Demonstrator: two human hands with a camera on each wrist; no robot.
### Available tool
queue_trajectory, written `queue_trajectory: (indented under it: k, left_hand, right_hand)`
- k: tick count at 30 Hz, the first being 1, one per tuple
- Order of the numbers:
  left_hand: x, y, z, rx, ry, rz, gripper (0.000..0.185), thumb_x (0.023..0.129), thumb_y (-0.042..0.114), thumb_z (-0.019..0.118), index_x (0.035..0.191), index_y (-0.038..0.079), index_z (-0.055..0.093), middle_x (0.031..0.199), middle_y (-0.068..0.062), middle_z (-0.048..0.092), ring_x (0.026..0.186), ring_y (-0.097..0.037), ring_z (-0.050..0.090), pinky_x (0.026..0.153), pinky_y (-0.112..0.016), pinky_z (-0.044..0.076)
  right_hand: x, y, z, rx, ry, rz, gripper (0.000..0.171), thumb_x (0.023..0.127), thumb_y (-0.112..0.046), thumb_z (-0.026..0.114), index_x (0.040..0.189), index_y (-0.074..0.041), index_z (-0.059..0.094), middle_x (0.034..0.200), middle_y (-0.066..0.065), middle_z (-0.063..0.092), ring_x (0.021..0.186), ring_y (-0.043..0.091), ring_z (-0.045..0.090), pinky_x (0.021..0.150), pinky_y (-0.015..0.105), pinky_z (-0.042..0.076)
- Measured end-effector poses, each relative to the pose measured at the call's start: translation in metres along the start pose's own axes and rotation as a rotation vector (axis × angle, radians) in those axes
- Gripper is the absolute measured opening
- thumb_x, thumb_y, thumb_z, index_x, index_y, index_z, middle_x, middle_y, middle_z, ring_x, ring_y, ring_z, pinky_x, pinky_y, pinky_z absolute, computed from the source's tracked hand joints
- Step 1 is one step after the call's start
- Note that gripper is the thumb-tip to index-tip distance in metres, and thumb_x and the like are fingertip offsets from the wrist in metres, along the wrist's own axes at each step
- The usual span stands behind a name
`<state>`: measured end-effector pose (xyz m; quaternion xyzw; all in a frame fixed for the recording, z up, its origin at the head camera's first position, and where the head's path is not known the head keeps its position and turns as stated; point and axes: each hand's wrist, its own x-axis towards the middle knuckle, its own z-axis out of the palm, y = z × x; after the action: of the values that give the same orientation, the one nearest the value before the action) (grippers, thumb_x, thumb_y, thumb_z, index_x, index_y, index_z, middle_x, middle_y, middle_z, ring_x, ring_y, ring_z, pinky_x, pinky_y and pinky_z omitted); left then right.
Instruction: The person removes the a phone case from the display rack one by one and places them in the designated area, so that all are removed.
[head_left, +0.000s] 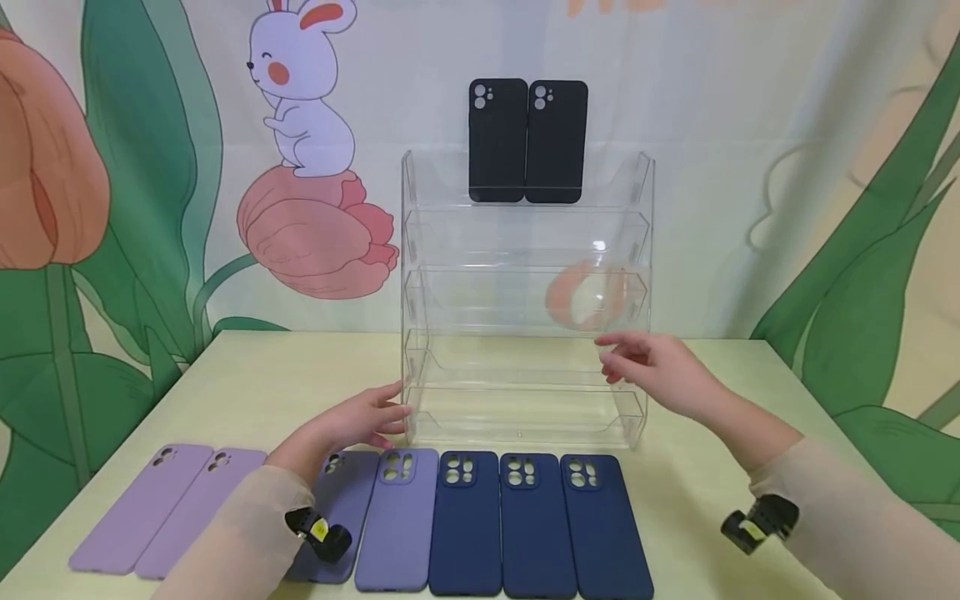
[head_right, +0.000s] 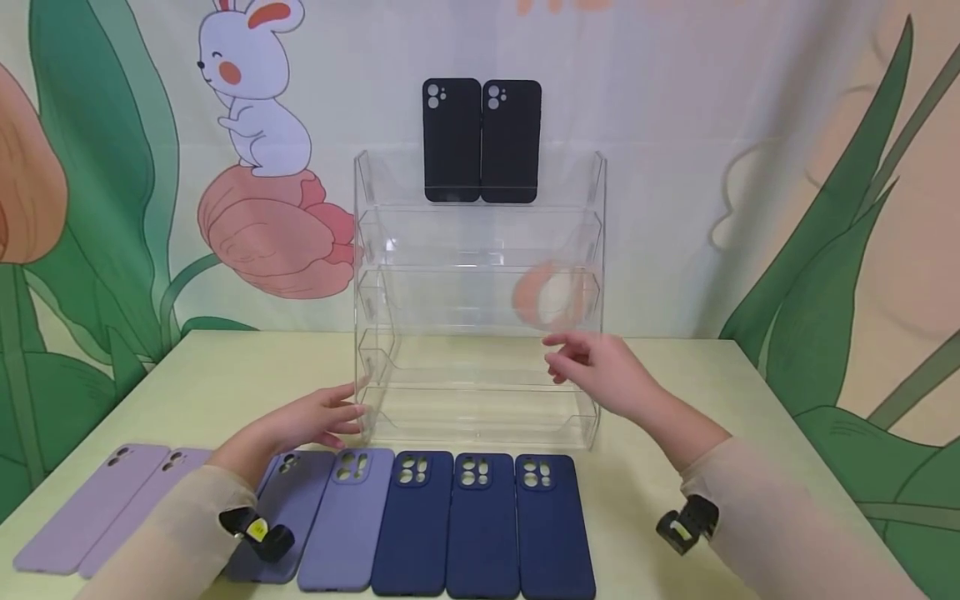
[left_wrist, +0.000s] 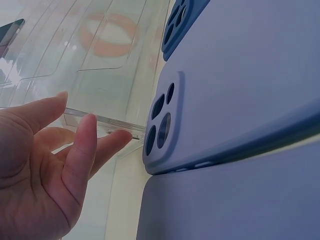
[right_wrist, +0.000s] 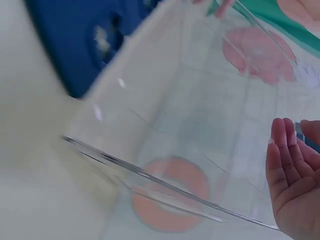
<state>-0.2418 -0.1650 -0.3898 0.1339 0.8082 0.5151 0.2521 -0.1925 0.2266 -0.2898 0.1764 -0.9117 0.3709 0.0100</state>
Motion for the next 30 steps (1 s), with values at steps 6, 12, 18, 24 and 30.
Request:
queue_trajectory:
  k: [6, 12, 18, 24, 30]
  left_hand:
    - [0.0, -0.001, 0.002, -0.006, 0.017, -0.008, 0.069, 0.097, 0.026, 0.051, 0.15, 0.008, 0.012, 0.14, -0.028, 0.036, 0.119, -0.037, 0.049, 0.076, -0.035, 0.053]
    - [0.001, -0.003, 0.003, -0.011, 0.031, -0.009, 0.069, 0.095, 0.029, 0.053, 0.15, 0.011, 0.015, 0.139, -0.027, 0.039, 0.117, -0.035, 0.051, 0.076, -0.035, 0.053]
    - [-0.001, -0.005, 0.003, -0.013, 0.015, 0.003, 0.067, 0.097, 0.025, 0.051, 0.15, 0.008, 0.014, 0.139, -0.027, 0.039, 0.118, -0.037, 0.051, 0.076, -0.036, 0.053]
    - [-0.004, -0.007, 0.006, -0.016, 0.008, -0.002, 0.069, 0.096, 0.027, 0.053, 0.15, 0.01, 0.016, 0.138, -0.027, 0.04, 0.117, -0.036, 0.052, 0.077, -0.036, 0.053]
    - [-0.002, -0.002, 0.001, -0.004, 0.014, 0.013, 0.065, 0.097, 0.024, 0.051, 0.15, 0.009, 0.015, 0.138, -0.027, 0.04, 0.117, -0.037, 0.051, 0.077, -0.037, 0.053]
  right_hand:
    - [0.035, -0.012, -0.024, 0.03, 0.104, -0.021, 0.036, 0.095, -0.024, 0.055, 0.122, 0.0, 0.056, 0.101, 0.015, 0.066, 0.089, 0.022, 0.063, 0.08, 0.032, 0.05]
    - [0.068, -0.019, -0.044, 0.14, 0.148, 0.017, 0.037, 0.097, -0.023, 0.052, 0.125, 0.001, 0.054, 0.111, 0.017, 0.062, 0.094, 0.016, 0.063, 0.078, 0.02, 0.049]
    - [0.096, -0.035, -0.06, 0.188, 0.208, 0.049, 0.04, 0.098, -0.023, 0.049, 0.129, 0.002, 0.049, 0.122, 0.022, 0.056, 0.102, 0.019, 0.06, 0.092, 0.032, 0.046]
    - [0.124, -0.044, -0.067, 0.211, 0.298, 0.063, 0.042, 0.098, -0.022, 0.048, 0.132, 0.003, 0.046, 0.127, 0.02, 0.052, 0.113, 0.026, 0.053, 0.097, 0.033, 0.042]
    - [0.148, -0.054, -0.076, 0.219, 0.398, 0.066, 0.042, 0.098, -0.021, 0.046, 0.135, 0.0, 0.045, 0.13, 0.018, 0.051, 0.115, 0.021, 0.051, 0.096, 0.029, 0.041]
